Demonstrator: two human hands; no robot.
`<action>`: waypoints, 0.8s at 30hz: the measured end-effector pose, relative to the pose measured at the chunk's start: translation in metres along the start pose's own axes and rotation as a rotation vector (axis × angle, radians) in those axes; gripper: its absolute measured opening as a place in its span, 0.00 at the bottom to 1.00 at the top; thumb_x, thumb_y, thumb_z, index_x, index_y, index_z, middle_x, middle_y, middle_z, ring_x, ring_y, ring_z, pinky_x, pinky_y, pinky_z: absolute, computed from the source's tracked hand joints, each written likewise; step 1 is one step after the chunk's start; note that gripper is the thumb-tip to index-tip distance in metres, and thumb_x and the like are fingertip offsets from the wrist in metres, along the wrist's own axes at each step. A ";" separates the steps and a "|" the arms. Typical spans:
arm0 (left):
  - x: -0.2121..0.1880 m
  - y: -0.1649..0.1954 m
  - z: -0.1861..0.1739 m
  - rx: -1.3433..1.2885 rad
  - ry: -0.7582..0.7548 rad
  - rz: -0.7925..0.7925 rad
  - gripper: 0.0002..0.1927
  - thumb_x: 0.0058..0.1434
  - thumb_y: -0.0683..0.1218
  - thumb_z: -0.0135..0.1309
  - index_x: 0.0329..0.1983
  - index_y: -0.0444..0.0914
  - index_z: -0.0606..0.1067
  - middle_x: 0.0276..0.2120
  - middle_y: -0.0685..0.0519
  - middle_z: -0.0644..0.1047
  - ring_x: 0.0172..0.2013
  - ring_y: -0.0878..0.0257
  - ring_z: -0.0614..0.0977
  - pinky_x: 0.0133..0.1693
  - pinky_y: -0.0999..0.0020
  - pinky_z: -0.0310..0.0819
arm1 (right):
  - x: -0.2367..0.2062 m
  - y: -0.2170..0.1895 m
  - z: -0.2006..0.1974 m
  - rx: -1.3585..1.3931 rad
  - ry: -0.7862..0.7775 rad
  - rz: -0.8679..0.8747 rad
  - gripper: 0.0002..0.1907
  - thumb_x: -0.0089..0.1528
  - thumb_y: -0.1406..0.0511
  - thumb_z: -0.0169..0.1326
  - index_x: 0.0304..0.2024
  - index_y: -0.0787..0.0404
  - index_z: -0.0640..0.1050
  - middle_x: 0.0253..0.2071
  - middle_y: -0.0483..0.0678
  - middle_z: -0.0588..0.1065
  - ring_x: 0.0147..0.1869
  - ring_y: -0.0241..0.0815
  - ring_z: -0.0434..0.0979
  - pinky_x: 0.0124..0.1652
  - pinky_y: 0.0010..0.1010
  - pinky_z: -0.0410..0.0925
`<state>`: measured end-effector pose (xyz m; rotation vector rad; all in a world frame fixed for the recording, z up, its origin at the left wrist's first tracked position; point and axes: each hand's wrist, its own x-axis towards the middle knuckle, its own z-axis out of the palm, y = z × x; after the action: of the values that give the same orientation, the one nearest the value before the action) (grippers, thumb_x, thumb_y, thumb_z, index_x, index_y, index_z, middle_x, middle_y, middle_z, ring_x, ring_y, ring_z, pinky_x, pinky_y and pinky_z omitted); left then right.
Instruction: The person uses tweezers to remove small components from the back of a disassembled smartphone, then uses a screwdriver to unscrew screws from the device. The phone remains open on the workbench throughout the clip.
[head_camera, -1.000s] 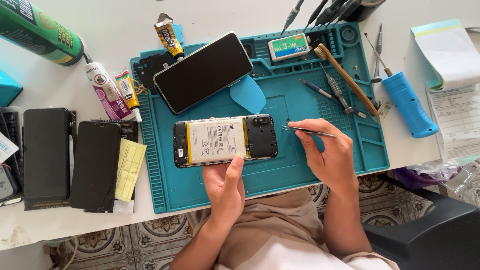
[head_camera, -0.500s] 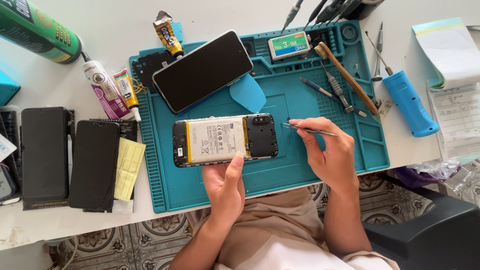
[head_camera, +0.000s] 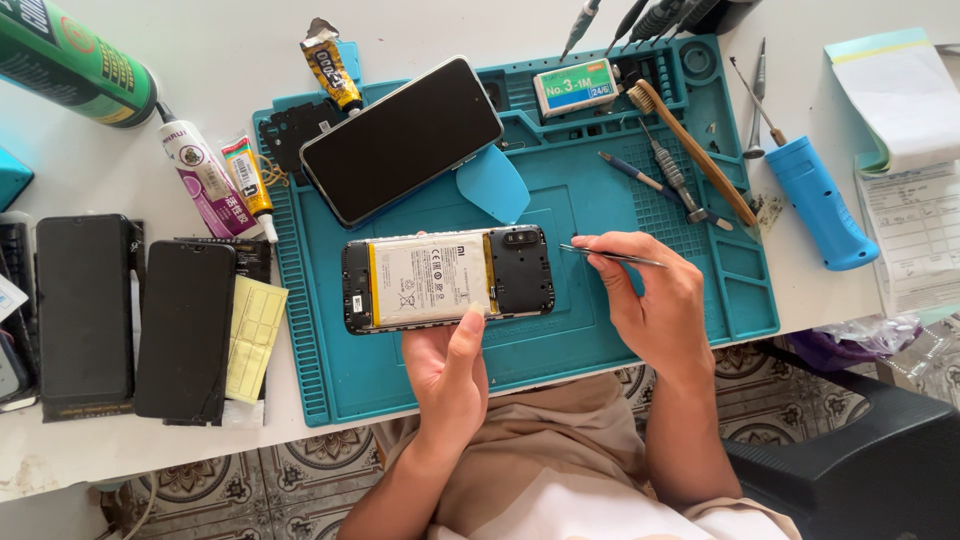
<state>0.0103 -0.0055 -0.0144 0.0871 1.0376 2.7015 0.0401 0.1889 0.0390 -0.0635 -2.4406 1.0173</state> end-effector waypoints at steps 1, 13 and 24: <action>0.000 0.000 0.000 0.001 -0.002 0.001 0.37 0.68 0.35 0.50 0.78 0.31 0.51 0.72 0.48 0.62 0.69 0.62 0.66 0.70 0.61 0.57 | 0.000 0.000 -0.001 -0.001 0.002 0.004 0.06 0.67 0.75 0.58 0.46 0.65 0.77 0.46 0.50 0.82 0.48 0.42 0.85 0.47 0.28 0.76; 0.000 0.001 0.001 0.000 -0.005 -0.001 0.37 0.68 0.34 0.49 0.79 0.31 0.50 0.71 0.48 0.63 0.68 0.62 0.67 0.69 0.62 0.58 | -0.003 0.003 0.000 0.054 0.014 0.009 0.05 0.68 0.75 0.57 0.46 0.66 0.77 0.46 0.52 0.82 0.49 0.42 0.86 0.46 0.28 0.77; -0.001 0.000 -0.001 0.043 -0.017 -0.010 0.35 0.69 0.35 0.50 0.78 0.30 0.53 0.67 0.48 0.67 0.65 0.62 0.70 0.68 0.62 0.61 | -0.020 0.015 0.000 0.428 0.082 -0.065 0.05 0.71 0.74 0.55 0.49 0.67 0.74 0.42 0.55 0.80 0.53 0.51 0.86 0.47 0.32 0.80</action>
<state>0.0108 -0.0064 -0.0154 0.1126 1.0879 2.6651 0.0554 0.1958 0.0205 0.1144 -2.0896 1.4512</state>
